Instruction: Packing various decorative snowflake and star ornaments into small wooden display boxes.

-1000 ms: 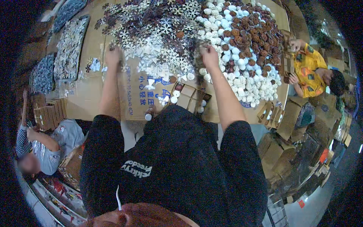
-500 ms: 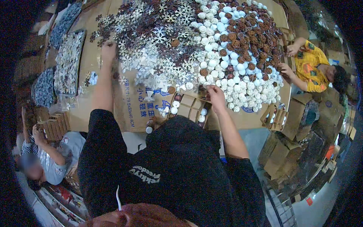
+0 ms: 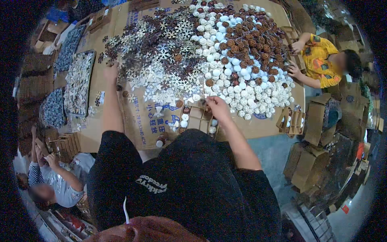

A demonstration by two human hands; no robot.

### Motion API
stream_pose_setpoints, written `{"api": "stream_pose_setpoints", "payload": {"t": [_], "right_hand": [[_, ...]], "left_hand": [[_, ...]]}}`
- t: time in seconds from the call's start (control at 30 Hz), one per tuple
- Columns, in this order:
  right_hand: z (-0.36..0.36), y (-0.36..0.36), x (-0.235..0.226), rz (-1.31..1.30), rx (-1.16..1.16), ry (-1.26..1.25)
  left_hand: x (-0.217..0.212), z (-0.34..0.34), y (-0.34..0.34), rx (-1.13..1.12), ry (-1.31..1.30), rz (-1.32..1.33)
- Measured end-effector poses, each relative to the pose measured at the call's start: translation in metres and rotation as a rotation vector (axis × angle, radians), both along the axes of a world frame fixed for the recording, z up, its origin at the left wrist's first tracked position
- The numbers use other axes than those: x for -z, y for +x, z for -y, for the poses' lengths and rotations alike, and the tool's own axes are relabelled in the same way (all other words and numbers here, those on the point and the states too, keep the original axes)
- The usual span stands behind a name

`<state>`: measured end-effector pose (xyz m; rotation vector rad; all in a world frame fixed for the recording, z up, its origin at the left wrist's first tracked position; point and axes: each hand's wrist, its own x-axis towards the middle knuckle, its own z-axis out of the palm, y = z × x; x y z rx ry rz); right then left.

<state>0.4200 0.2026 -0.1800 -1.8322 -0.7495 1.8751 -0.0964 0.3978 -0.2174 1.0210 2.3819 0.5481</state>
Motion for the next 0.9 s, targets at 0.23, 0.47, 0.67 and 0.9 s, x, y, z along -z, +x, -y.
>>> {"api": "stream_pose_setpoints", "payload": {"t": [0.23, 0.47, 0.67, 0.9], "right_hand": [[-0.030, -0.006, -0.003, -0.006, -0.076, 0.073], [-0.127, -0.126, -0.103, -0.532, -0.191, 0.338], [-0.141, -0.134, -0.095, -0.429, -0.237, 0.383], [-0.147, -0.108, -0.091, -0.750, 0.186, -0.002]], "left_hand": [[-0.093, 0.046, 0.080, -0.144, 0.666, 0.666], [-0.157, 0.081, 0.183, -0.125, 0.581, 1.189], [-0.140, 0.115, 0.211, -0.195, 0.461, 1.262], [-0.152, 0.115, 0.211, 0.211, 0.211, 1.304]]}}
